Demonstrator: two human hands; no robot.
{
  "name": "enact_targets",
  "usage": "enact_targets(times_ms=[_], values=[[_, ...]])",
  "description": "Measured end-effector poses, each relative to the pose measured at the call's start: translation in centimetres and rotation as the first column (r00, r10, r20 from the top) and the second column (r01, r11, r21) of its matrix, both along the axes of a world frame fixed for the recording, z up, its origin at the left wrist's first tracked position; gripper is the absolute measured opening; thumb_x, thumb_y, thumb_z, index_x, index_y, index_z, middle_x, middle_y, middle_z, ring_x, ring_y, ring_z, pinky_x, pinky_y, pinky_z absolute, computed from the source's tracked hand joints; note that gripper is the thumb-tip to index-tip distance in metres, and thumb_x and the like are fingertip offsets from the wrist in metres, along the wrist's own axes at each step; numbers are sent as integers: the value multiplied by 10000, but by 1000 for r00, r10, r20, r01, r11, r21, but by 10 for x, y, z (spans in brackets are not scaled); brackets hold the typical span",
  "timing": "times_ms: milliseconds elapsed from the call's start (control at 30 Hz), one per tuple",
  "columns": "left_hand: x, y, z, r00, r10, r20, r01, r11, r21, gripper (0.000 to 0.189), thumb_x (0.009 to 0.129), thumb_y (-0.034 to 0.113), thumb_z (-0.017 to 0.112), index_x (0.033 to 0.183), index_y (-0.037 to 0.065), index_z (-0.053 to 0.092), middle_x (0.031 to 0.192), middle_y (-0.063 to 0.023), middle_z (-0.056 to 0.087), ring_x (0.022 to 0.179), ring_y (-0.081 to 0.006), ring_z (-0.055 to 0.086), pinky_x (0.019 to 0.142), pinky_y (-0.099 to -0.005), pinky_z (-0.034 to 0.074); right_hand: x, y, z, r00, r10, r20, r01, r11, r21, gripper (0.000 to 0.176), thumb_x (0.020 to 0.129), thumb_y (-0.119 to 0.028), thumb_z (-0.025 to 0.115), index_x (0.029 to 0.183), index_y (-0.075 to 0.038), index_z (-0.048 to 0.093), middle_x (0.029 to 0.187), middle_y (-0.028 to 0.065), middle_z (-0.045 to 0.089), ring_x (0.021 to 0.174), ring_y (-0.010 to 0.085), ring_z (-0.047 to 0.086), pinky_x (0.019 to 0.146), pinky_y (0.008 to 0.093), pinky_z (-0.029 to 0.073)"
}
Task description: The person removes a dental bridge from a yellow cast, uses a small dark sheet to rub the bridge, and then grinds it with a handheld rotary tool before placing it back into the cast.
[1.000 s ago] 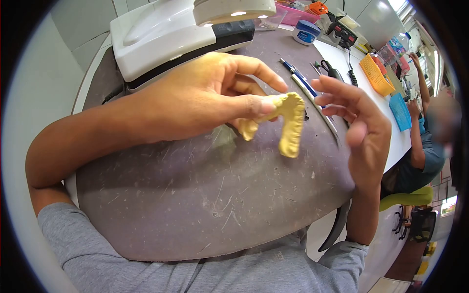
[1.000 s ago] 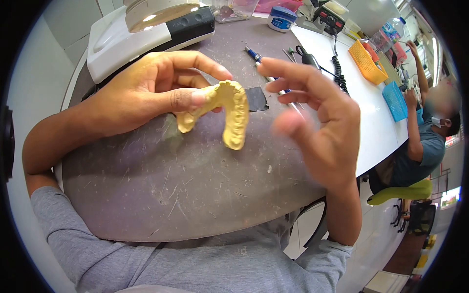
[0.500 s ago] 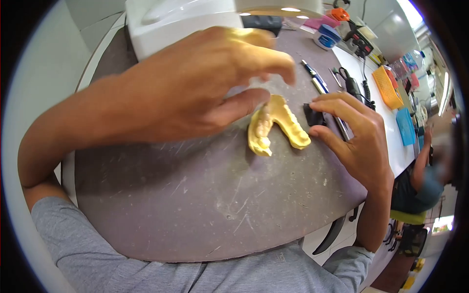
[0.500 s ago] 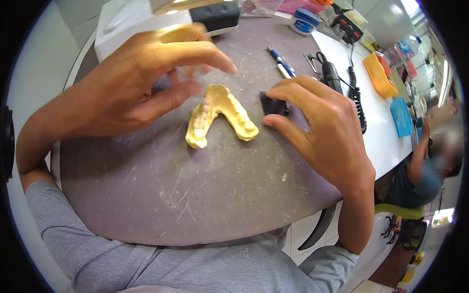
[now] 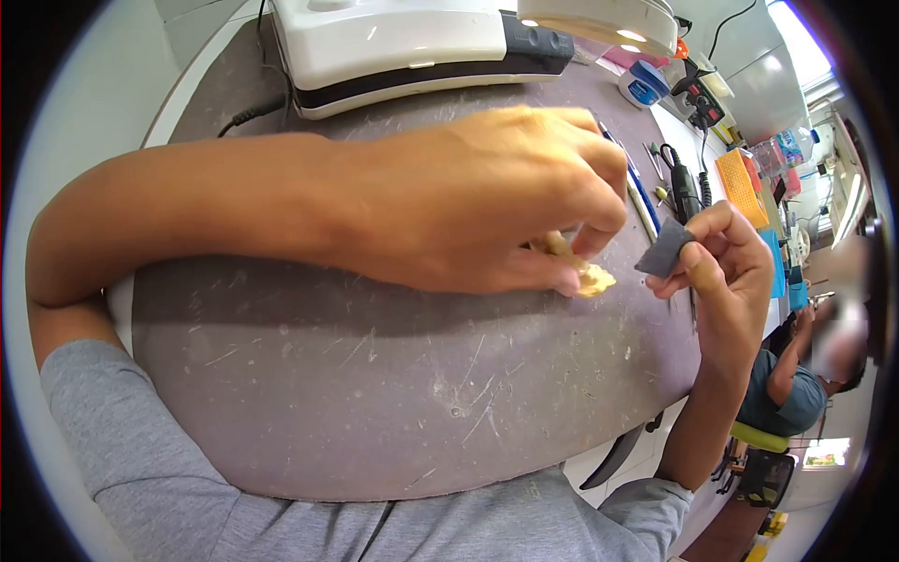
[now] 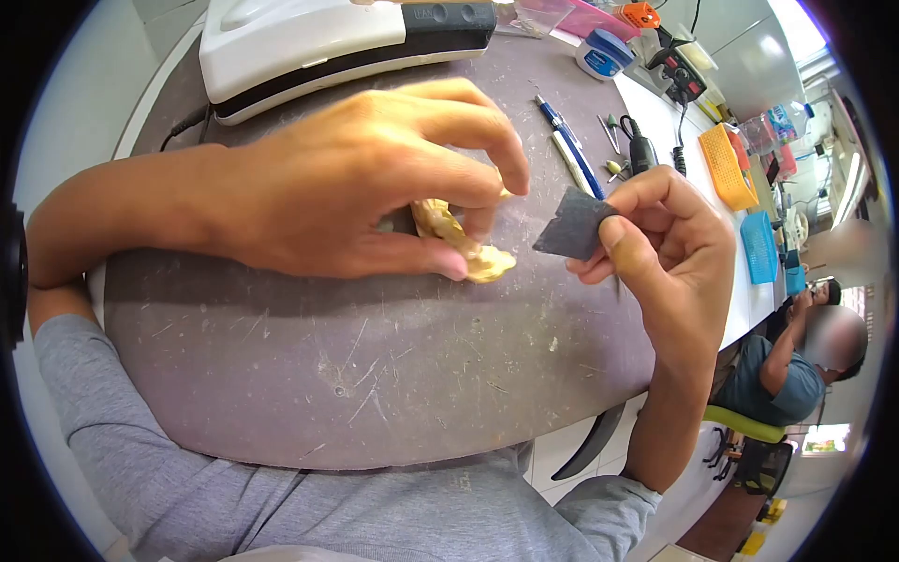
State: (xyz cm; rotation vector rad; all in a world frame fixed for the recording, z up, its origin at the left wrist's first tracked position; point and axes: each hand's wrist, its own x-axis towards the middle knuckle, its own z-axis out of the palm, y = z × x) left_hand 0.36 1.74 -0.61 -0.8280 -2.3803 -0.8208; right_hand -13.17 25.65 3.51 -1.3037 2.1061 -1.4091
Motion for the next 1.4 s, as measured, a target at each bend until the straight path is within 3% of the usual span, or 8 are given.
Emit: enact_targets(times_ms=[333,533,667,767,833,1100,1167,1400], values=[[-1,6,-10,990,80,-118,-53,976,210,229,822,176,774,914,4,654,1020,-167,652,1000,-339,629,885,-442,488,5,-9,1,985,84,152,-87,996,17,253,879,-43,703,1089,19,578,885,73,662,746,99,654,648,208,535],[6,2,20,919,160,361,-275,916,293,252,932,231,747,937,-8,667,1013,-113,674,1008,-186,622,926,-328,470,21,-25,11,994,105,-23,-107,987,-117,311,867,-4,705,1087,-30,487,902,52,633,782,71,609,723,188,497],[0,2,12,939,124,322,-243,898,365,225,911,192,748,881,-13,661,988,-106,685,967,-187,643,901,-331,484,23,-30,11,968,120,-218,-126,992,-15,322,912,3,663,1165,-36,468,941,27,587,819,52,581,729,184,494],[-4,-1,5,964,265,14,-260,934,247,286,842,255,713,802,-26,673,642,-178,618,623,-291,632,620,-390,483,31,-35,7,963,48,-263,-62,997,-46,383,915,9,662,1256,7,488,935,25,595,836,52,583,749,180,479],[3,1,10,983,182,17,-181,963,199,185,827,94,740,758,-2,598,949,-116,684,913,-240,675,835,-338,516,36,-37,11,971,77,-227,-70,997,37,502,904,-9,701,1355,42,486,924,21,607,836,53,585,758,182,472],[0,2,8,981,163,-106,-136,966,218,174,879,122,725,809,7,614,898,-110,666,852,-243,658,780,-361,503,23,-33,4,982,79,-173,-90,994,-54,163,911,-18,725,1049,46,666,914,66,704,867,126,697,793,243,550],[6,0,13,961,216,171,-253,937,242,171,940,165,671,923,-2,637,911,-97,660,871,-208,650,839,-337,497,28,-32,6,996,37,-78,-40,999,-34,142,913,0,712,1033,47,653,917,71,704,856,131,700,786,247,555],[12,-6,6,937,195,289,-284,906,312,199,957,143,597,1089,-3,619,1061,-102,632,1006,-194,612,949,-349,481,24,-28,-1,992,10,-125,-21,996,-89,113,891,90,670,993,47,647,931,103,709,840,151,706,737,264,571]])
